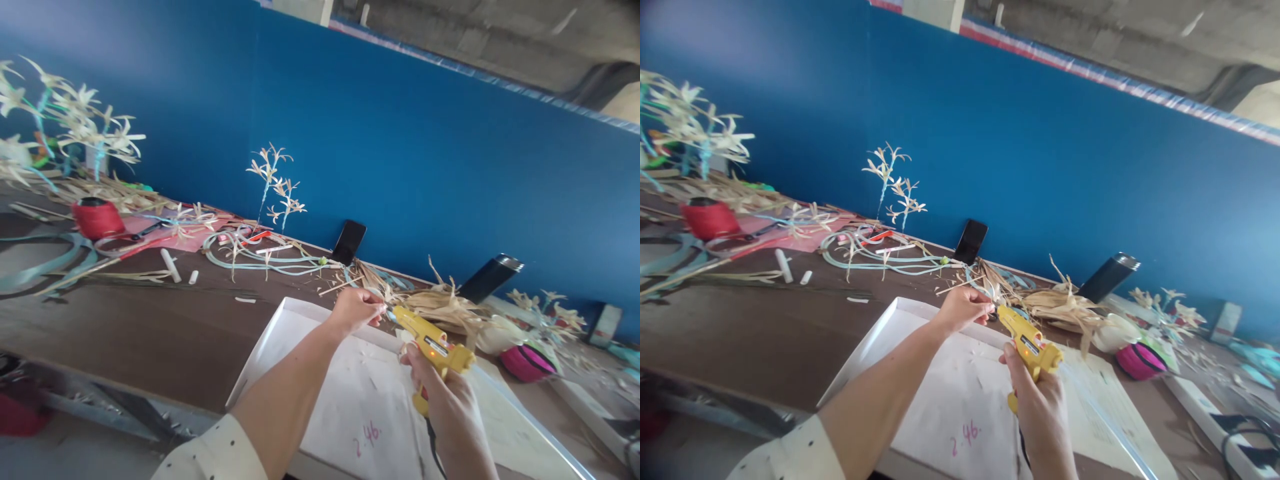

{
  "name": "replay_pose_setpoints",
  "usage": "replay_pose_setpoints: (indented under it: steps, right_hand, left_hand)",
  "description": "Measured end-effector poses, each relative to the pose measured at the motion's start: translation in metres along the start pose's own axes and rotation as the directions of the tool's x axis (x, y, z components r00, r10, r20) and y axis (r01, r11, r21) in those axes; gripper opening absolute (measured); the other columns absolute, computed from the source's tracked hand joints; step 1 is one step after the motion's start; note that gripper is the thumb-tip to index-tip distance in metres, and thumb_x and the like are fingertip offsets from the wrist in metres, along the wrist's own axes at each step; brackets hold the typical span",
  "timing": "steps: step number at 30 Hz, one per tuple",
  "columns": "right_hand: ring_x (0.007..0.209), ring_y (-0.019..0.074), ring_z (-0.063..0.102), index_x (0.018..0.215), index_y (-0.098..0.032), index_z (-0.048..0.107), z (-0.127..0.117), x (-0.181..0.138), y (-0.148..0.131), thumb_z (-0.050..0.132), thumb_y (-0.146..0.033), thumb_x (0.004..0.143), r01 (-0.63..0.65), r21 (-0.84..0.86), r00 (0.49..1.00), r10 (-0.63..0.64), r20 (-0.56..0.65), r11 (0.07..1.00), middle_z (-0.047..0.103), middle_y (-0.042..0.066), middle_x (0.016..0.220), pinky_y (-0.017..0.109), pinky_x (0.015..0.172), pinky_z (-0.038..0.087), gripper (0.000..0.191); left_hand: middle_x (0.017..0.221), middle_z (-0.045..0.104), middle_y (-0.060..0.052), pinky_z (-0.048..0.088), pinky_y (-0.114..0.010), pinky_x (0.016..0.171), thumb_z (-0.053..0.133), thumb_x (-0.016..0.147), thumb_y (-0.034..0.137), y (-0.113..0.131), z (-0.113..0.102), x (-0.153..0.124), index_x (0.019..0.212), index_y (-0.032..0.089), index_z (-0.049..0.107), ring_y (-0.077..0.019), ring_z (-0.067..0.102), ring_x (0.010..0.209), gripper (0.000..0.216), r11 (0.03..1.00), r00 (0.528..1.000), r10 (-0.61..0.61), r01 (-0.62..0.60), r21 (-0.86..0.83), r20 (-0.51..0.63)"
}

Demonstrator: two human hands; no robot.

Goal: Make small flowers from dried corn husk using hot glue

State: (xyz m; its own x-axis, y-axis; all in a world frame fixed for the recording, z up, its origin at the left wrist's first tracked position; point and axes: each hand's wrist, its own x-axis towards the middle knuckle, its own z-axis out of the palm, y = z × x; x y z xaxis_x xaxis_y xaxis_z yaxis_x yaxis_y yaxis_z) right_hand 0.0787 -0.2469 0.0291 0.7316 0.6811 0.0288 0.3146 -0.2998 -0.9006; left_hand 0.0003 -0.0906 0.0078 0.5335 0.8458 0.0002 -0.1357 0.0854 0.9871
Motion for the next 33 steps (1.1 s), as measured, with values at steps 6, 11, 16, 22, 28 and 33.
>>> replay_pose_setpoints:
  steps: [6,11,16,22,28,33]
  right_hand:
    - [0.046,0.0101,0.037,0.069,-0.015,0.063,0.001,0.0,-0.003,0.06,-0.066,0.063,0.012,-0.008,1.0,-0.012,-0.005,1.0,0.041,-0.003,0.05,0.023,0.042,0.029,0.052]
    - [0.043,0.0098,0.036,0.066,-0.016,0.061,0.0,0.001,-0.002,0.06,-0.066,0.064,0.02,-0.028,1.0,-0.02,-0.008,0.999,0.037,-0.005,0.046,0.023,0.043,0.031,0.05]
    - [0.043,0.0097,0.035,0.063,-0.016,0.06,0.001,-0.001,-0.003,0.059,-0.065,0.065,0.015,-0.05,1.0,-0.017,-0.021,0.999,0.037,-0.005,0.044,0.023,0.041,0.03,0.049]
    - [0.042,0.0097,0.034,0.06,-0.016,0.059,0.002,-0.004,-0.008,0.058,-0.064,0.065,-0.003,-0.09,0.999,-0.002,-0.053,0.996,0.035,-0.005,0.045,0.023,0.04,0.03,0.048]
    - [0.042,0.0095,0.034,0.058,-0.017,0.056,0.003,-0.006,-0.01,0.058,-0.065,0.065,-0.029,-0.094,0.998,0.024,-0.049,0.995,0.036,-0.004,0.044,0.022,0.04,0.028,0.049]
    - [0.042,0.0102,0.034,0.055,-0.018,0.054,0.003,-0.009,-0.013,0.057,-0.064,0.066,-0.022,-0.104,0.998,0.015,-0.069,0.994,0.038,-0.003,0.044,0.023,0.04,0.03,0.048]
  left_hand:
    - [0.057,0.061,-0.001,0.053,-0.024,0.055,0.065,0.069,0.021,0.001,0.0,-0.001,0.071,0.011,0.067,-0.0083,0.057,0.048,0.01,1.0,1.0,0.005,-0.005,-0.004,0.004]
    - [0.057,0.061,0.0,0.052,-0.024,0.055,0.065,0.069,0.022,0.002,0.0,-0.002,0.071,0.012,0.066,-0.0081,0.056,0.048,0.01,1.0,1.0,0.007,-0.007,0.008,0.009]
    - [0.056,0.061,0.0,0.052,-0.023,0.054,0.066,0.069,0.022,0.001,0.001,-0.001,0.071,0.012,0.066,-0.0083,0.057,0.048,0.01,1.0,1.0,0.006,-0.006,0.001,0.011]
    - [0.056,0.061,0.0,0.052,-0.024,0.054,0.065,0.068,0.023,0.001,0.001,-0.001,0.071,0.012,0.066,-0.0088,0.057,0.048,0.011,1.0,1.0,0.013,-0.013,0.015,0.007]
    - [0.055,0.061,0.0,0.053,-0.023,0.055,0.065,0.069,0.023,0.0,0.0,-0.001,0.071,0.012,0.066,-0.0087,0.057,0.049,0.011,0.999,1.0,0.025,-0.025,0.024,0.013]
    - [0.055,0.06,0.001,0.052,-0.023,0.055,0.064,0.07,0.022,0.0,0.001,-0.001,0.071,0.012,0.066,-0.0083,0.057,0.048,0.01,0.999,1.0,0.023,-0.023,0.024,0.016]
